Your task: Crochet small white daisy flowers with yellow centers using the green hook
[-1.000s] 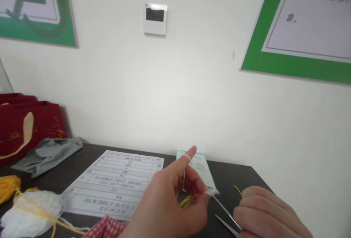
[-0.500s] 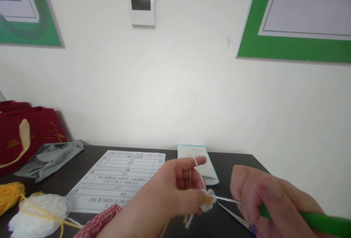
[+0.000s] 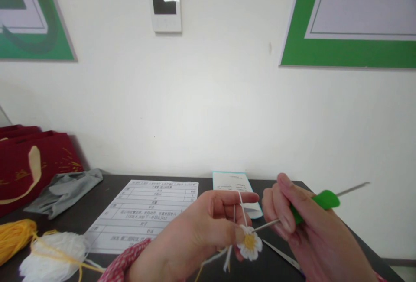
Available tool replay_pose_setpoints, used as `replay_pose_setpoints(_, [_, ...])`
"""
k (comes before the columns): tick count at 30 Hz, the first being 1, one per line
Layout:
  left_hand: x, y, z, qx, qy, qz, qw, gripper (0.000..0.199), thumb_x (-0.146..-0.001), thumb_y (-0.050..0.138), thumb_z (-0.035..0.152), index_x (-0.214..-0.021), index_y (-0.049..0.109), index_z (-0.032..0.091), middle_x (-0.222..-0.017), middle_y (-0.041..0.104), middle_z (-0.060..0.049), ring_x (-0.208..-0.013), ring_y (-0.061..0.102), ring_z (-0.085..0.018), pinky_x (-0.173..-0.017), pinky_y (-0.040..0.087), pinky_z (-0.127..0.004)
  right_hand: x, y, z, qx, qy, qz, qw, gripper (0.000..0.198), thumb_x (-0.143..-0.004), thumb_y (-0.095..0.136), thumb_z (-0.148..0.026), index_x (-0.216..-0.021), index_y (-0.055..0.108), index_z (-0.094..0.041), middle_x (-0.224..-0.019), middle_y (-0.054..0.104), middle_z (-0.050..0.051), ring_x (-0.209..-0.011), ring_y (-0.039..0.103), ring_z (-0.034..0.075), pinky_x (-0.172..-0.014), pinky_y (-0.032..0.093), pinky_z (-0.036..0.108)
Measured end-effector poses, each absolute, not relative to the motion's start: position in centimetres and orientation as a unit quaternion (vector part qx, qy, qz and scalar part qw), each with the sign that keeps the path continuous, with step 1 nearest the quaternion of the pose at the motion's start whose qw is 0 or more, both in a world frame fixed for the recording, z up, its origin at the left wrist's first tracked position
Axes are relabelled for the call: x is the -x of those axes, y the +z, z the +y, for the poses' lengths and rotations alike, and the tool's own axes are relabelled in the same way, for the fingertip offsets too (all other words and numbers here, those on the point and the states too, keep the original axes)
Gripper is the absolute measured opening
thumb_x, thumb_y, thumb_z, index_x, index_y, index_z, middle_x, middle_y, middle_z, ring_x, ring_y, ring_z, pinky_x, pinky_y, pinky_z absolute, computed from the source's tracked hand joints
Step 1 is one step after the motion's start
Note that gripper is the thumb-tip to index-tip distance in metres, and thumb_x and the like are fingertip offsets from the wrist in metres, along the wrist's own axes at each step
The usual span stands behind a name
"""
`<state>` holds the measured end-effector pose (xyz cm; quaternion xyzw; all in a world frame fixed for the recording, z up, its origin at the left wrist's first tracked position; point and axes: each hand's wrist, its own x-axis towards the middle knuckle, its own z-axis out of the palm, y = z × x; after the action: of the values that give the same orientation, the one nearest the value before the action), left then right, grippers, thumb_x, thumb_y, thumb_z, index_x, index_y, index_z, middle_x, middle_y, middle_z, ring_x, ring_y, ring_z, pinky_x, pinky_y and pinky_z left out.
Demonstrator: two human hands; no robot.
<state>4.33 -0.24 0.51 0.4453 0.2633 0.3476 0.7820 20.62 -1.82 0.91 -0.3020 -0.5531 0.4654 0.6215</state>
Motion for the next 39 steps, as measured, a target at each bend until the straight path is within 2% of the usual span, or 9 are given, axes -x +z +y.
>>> replay_pose_setpoints(3, [-4.3, 0.1, 0.0, -0.404, 0.328, 0.215, 0.827, 0.046, -0.055, 0.07, 0.008, -0.1, 0.077, 0.012, -0.062, 0.063, 0.004, -0.047, 0.053, -0.006, -0.048, 0.047, -0.018, -20.9, 0.7, -2.2, 0.282, 0.418, -0.592, 0.628, 0.057, -0.098, 0.053, -0.046, -0.047, 0.052, -0.02, -0.044, 0.045, -0.002, -0.044, 0.041, 0.01, -0.041, 0.036, 0.022])
replay_pose_setpoints(8, [-4.2, -1.1, 0.2, -0.384, 0.32, 0.169, 0.85, 0.046, -0.062, 0.066, 0.005, -0.107, 0.075, 0.011, -0.065, 0.065, 0.001, -0.05, 0.057, -0.007, -0.051, 0.049, -0.019, -21.7, 0.0, -3.0, 0.232, 0.306, -0.675, 0.63, 0.054, -0.103, 0.045, -0.043, -0.055, 0.059, -0.021, -0.046, 0.047, -0.002, -0.049, 0.048, 0.011, -0.045, 0.039, 0.023])
replay_pose_setpoints(14, [-4.6, -0.6, 0.5, -0.398, 0.317, 0.17, 0.844, 0.049, -0.052, 0.071, 0.008, -0.1, 0.078, 0.01, -0.059, 0.061, 0.005, -0.043, 0.05, -0.005, -0.047, 0.047, -0.019, -21.1, 0.0, -2.3, 0.279, 0.524, -0.514, 0.619, 0.054, -0.095, 0.057, -0.051, -0.05, 0.06, -0.022, -0.048, 0.048, 0.0, -0.05, 0.042, 0.013, -0.047, 0.032, 0.028])
replay_pose_setpoints(18, [-4.5, 0.0, 0.6, -0.435, 0.32, 0.211, 0.815, 0.046, -0.05, 0.076, 0.012, -0.096, 0.079, 0.014, -0.06, 0.061, 0.005, -0.045, 0.049, -0.005, -0.046, 0.044, -0.018, -20.9, -0.1, -1.9, 0.289, 0.583, -0.459, 0.605, 0.053, -0.091, 0.064, -0.05, -0.047, 0.056, -0.021, -0.049, 0.045, -0.002, -0.05, 0.037, 0.012, -0.049, 0.032, 0.028])
replay_pose_setpoints(22, [-4.3, 0.4, -0.3, -0.471, 0.39, 0.277, 0.741, 0.054, -0.058, 0.081, 0.013, -0.112, 0.075, 0.015, -0.066, 0.061, 0.005, -0.056, 0.054, -0.008, -0.055, 0.046, -0.021, -20.8, 0.0, -1.6, 0.275, 0.652, -0.399, 0.583, 0.049, -0.087, 0.069, -0.048, -0.05, 0.054, -0.02, -0.05, 0.044, -0.005, -0.048, 0.032, 0.01, -0.049, 0.031, 0.026])
replay_pose_setpoints(26, [-4.6, 0.3, -1.3, -0.471, 0.488, 0.316, 0.663, 0.051, -0.069, 0.082, 0.015, -0.119, 0.072, 0.019, -0.076, 0.064, 0.004, -0.068, 0.057, -0.007, -0.067, 0.044, -0.021, -20.5, 0.1, -1.2, 0.255, 0.694, -0.335, 0.585, 0.047, -0.079, 0.079, -0.046, -0.049, 0.055, -0.018, -0.046, 0.043, -0.007, -0.043, 0.023, 0.007, -0.044, 0.028, 0.022])
replay_pose_setpoints(30, [-5.1, -0.6, -1.0, -0.486, 0.536, 0.286, 0.628, 0.064, -0.066, 0.087, 0.019, -0.126, 0.068, 0.021, -0.08, 0.065, 0.004, -0.076, 0.058, -0.01, -0.078, 0.045, -0.026, -20.3, -0.1, -0.9, 0.249, 0.724, -0.297, 0.57, 0.045, -0.076, 0.082, -0.043, -0.049, 0.056, -0.018, -0.043, 0.041, -0.007, -0.042, 0.022, 0.006, -0.042, 0.026, 0.021])
replay_pose_setpoints(33, [-5.4, -1.0, -0.5, -0.509, 0.539, 0.268, 0.615, 0.069, -0.065, 0.089, 0.023, -0.13, 0.065, 0.023, -0.078, 0.064, 0.004, -0.073, 0.056, -0.011, -0.081, 0.045, -0.029, -20.3, -0.2, -0.9, 0.241, 0.749, -0.279, 0.551, 0.042, -0.072, 0.085, -0.039, -0.049, 0.057, -0.018, -0.042, 0.042, -0.007, -0.041, 0.02, 0.005, -0.041, 0.024, 0.02])
replay_pose_setpoints(39, [-5.4, -0.2, -1.3, -0.489, 0.555, 0.312, 0.596, 0.06, -0.066, 0.088, 0.022, -0.123, 0.07, 0.021, -0.074, 0.063, 0.005, -0.07, 0.053, -0.009, -0.08, 0.044, -0.027, -20.2, -0.2, -0.8, 0.243, 0.754, -0.259, 0.553, 0.043, -0.071, 0.087, -0.038, -0.049, 0.056, -0.018, -0.043, 0.042, -0.008, -0.041, 0.019, 0.005, -0.04, 0.023, 0.021])
